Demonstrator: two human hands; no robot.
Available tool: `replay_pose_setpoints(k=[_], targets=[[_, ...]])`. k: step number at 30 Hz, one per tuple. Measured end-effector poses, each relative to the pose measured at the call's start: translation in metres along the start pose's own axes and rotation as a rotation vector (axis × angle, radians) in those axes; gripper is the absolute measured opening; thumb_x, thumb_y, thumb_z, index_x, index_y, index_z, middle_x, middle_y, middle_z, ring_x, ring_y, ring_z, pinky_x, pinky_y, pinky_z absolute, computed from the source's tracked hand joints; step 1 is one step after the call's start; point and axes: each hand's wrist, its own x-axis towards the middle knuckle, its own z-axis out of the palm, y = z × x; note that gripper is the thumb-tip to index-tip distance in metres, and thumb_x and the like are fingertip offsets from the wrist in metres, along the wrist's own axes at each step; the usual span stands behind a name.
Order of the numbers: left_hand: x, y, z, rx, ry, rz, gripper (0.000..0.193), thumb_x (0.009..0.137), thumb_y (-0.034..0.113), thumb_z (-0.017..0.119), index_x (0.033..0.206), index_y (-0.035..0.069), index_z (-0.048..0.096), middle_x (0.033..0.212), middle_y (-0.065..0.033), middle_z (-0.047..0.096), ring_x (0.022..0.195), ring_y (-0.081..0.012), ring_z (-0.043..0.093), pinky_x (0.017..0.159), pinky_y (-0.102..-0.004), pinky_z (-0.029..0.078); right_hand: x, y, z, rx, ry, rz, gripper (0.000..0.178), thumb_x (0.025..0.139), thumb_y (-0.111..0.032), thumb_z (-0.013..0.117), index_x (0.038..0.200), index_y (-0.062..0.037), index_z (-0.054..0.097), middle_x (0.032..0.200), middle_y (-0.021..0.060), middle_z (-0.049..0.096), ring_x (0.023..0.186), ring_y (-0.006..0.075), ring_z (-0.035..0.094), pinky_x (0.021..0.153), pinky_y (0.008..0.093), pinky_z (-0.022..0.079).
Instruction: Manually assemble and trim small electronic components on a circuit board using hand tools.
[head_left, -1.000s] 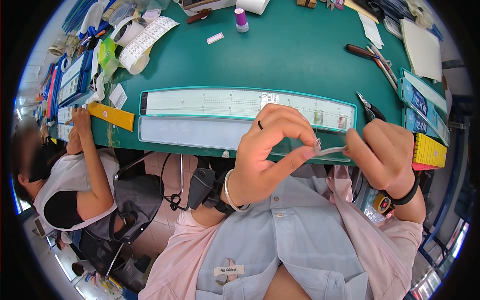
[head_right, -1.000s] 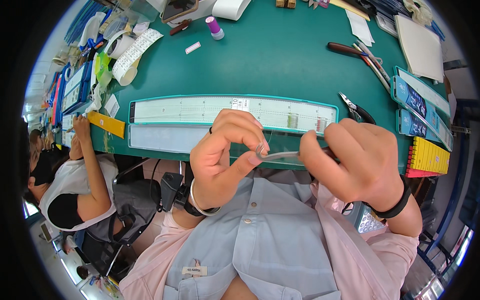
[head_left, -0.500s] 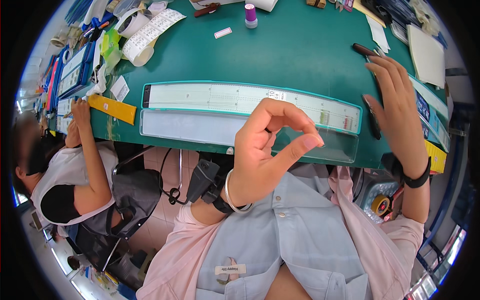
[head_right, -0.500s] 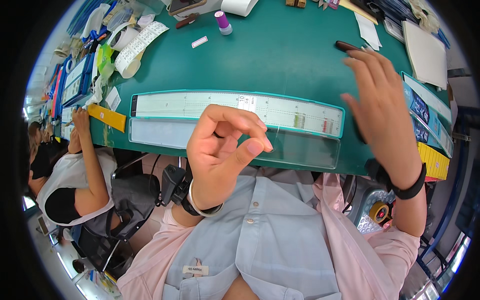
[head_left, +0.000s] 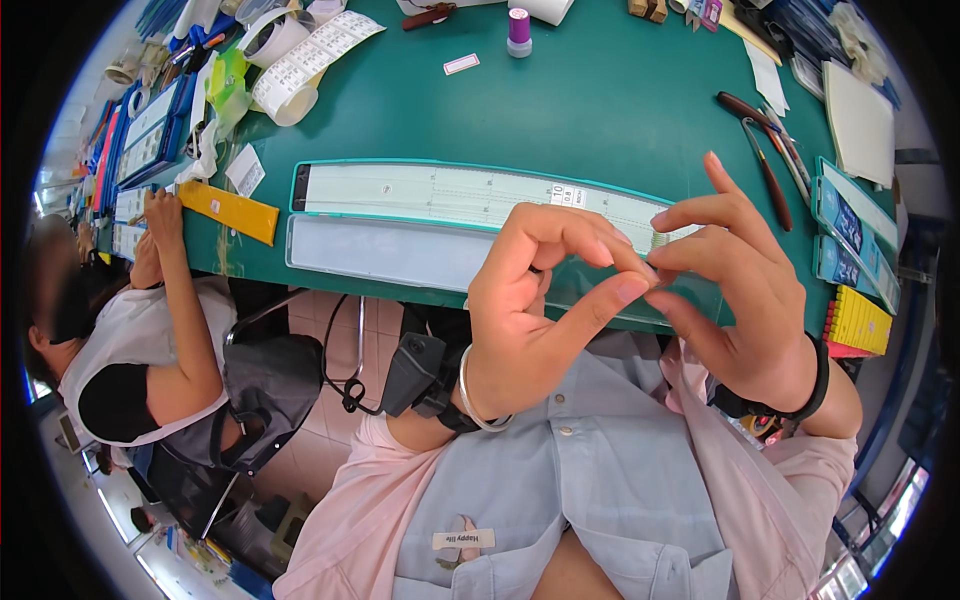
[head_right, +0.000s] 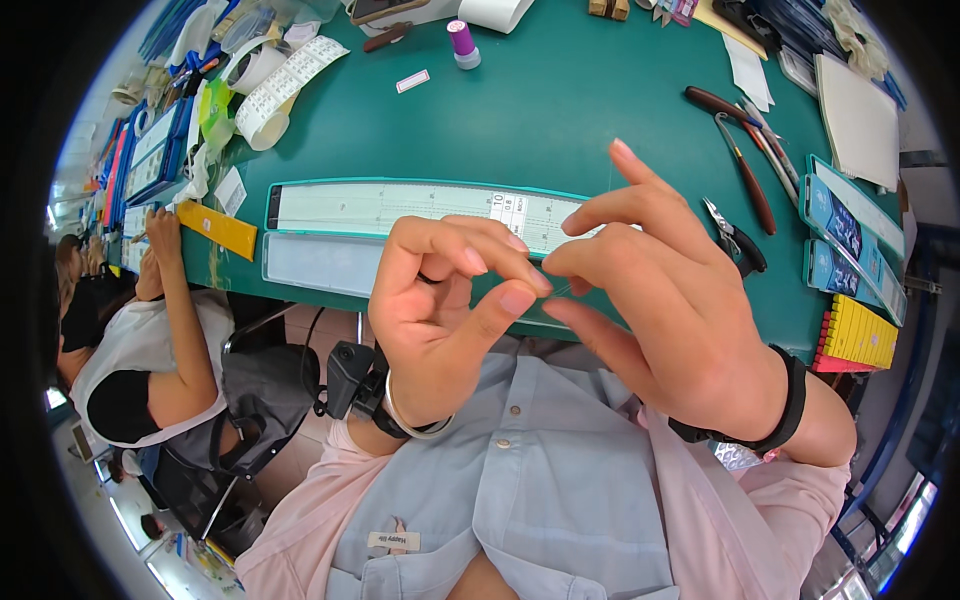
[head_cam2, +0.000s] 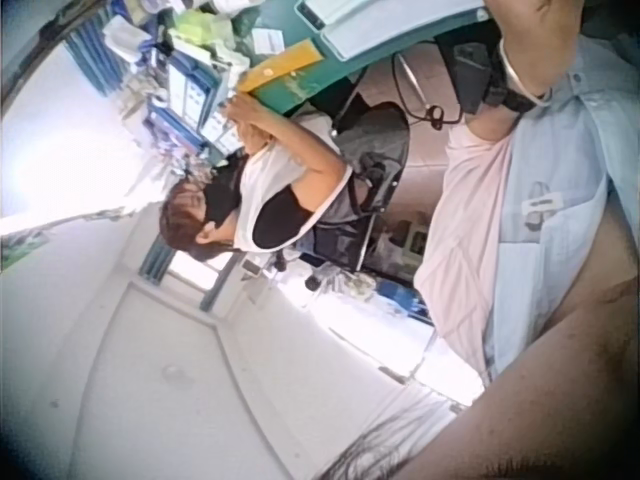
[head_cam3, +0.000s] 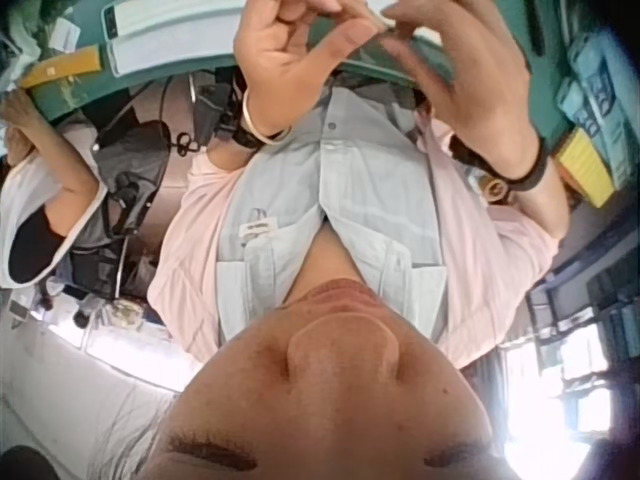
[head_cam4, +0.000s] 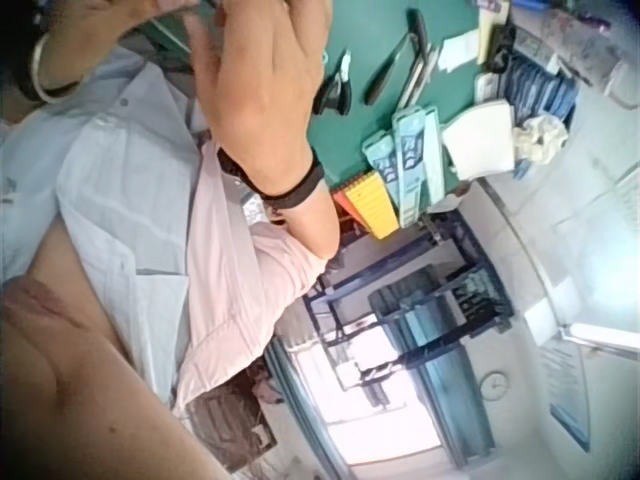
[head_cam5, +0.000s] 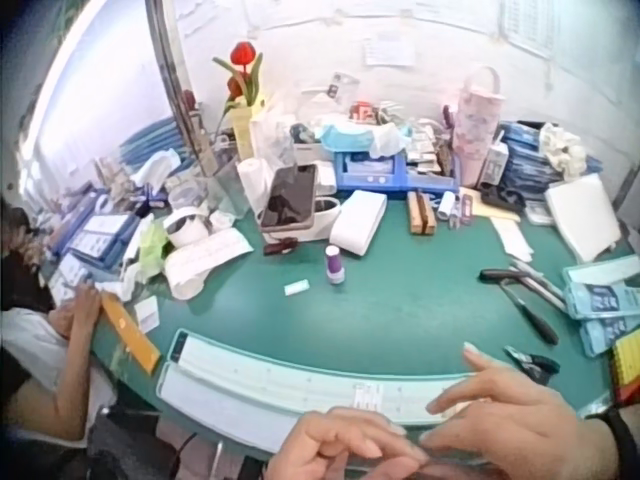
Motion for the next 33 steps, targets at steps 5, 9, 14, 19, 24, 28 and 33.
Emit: replay_pose_setpoints(k=[5, 9, 14, 19, 24, 28, 33], targets=[[-0.002, 0.000, 0.000, 0.001, 0.029, -0.014, 0.033, 0.089, -0.006, 0.073, 0.107, 0.006, 0.049, 0.091, -0.0143, 0.072, 0.093, -0.0202, 0.065, 0.099, -0.0395, 0.046, 0.001, -0.002, -0.001, -0.067, 0.060, -0.014, 0.031, 0.071, 0.008, 0.078, 0.098, -0.0007, 0.067, 0.082, 0.0084, 0.068, 0.100, 0.0329, 0.067, 0.112, 0.0641, 0.037], [-0.002, 0.002, 0.000, 0.037, 0.058, -0.029, 0.034, 0.088, -0.007, 0.074, 0.105, 0.007, 0.049, 0.089, -0.0133, 0.073, 0.093, -0.0198, 0.065, 0.096, -0.0380, 0.047, 0.002, -0.005, -0.008, -0.103, 0.032, -0.018, 0.027, 0.072, 0.006, 0.079, 0.096, -0.0016, 0.069, 0.086, 0.0087, 0.071, 0.100, 0.0331, 0.067, 0.109, 0.0637, 0.039], [-0.001, -0.001, 0.001, 0.070, 0.075, 0.017, 0.036, 0.085, -0.008, 0.076, 0.098, 0.009, 0.046, 0.088, -0.0137, 0.074, 0.091, -0.0205, 0.064, 0.090, -0.0365, 0.049, 0.000, -0.007, -0.015, -0.198, 0.051, -0.072, 0.021, 0.076, -0.001, 0.079, 0.096, -0.0020, 0.072, 0.096, 0.0107, 0.076, 0.098, 0.0340, 0.068, 0.104, 0.0611, 0.043], [-0.001, -0.005, 0.003, 0.106, 0.070, 0.098, 0.044, 0.082, -0.010, 0.078, 0.092, 0.011, 0.041, 0.089, -0.0160, 0.075, 0.090, -0.0223, 0.064, 0.086, -0.0371, 0.050, -0.003, -0.007, -0.018, -0.219, 0.068, -0.072, 0.021, 0.078, -0.001, 0.079, 0.097, -0.0019, 0.072, 0.095, 0.0107, 0.077, 0.096, 0.0332, 0.068, 0.100, 0.0571, 0.045], [0.001, -0.006, 0.005, 0.193, 0.051, 0.168, 0.044, 0.081, -0.009, 0.079, 0.092, 0.011, 0.041, 0.089, -0.0167, 0.076, 0.092, -0.0226, 0.065, 0.086, -0.0361, 0.051, -0.008, -0.005, -0.019, -0.184, 0.061, -0.028, 0.020, 0.078, 0.000, 0.078, 0.096, -0.0031, 0.071, 0.096, 0.0104, 0.076, 0.096, 0.0319, 0.068, 0.098, 0.0550, 0.044], [0.004, -0.003, 0.008, 0.313, 0.018, 0.247, 0.046, 0.080, -0.008, 0.081, 0.092, 0.011, 0.041, 0.090, -0.0158, 0.077, 0.092, -0.0230, 0.065, 0.085, -0.0332, 0.051, -0.009, -0.006, -0.020, -0.176, 0.046, -0.006, 0.021, 0.076, 0.003, 0.079, 0.095, -0.0041, 0.071, 0.096, 0.0100, 0.076, 0.096, 0.0317, 0.068, 0.099, 0.0552, 0.044], [0.006, -0.007, 0.008, 0.340, -0.007, 0.296, 0.048, 0.079, -0.009, 0.082, 0.089, 0.012, 0.039, 0.089, -0.0146, 0.078, 0.093, -0.0228, 0.065, 0.081, -0.0305, 0.052, -0.011, -0.007, -0.026, -0.190, 0.050, -0.014, 0.024, 0.074, 0.005, 0.078, 0.095, -0.0039, 0.071, 0.095, 0.0102, 0.076, 0.095, 0.0326, 0.067, 0.098, 0.0559, 0.044]])
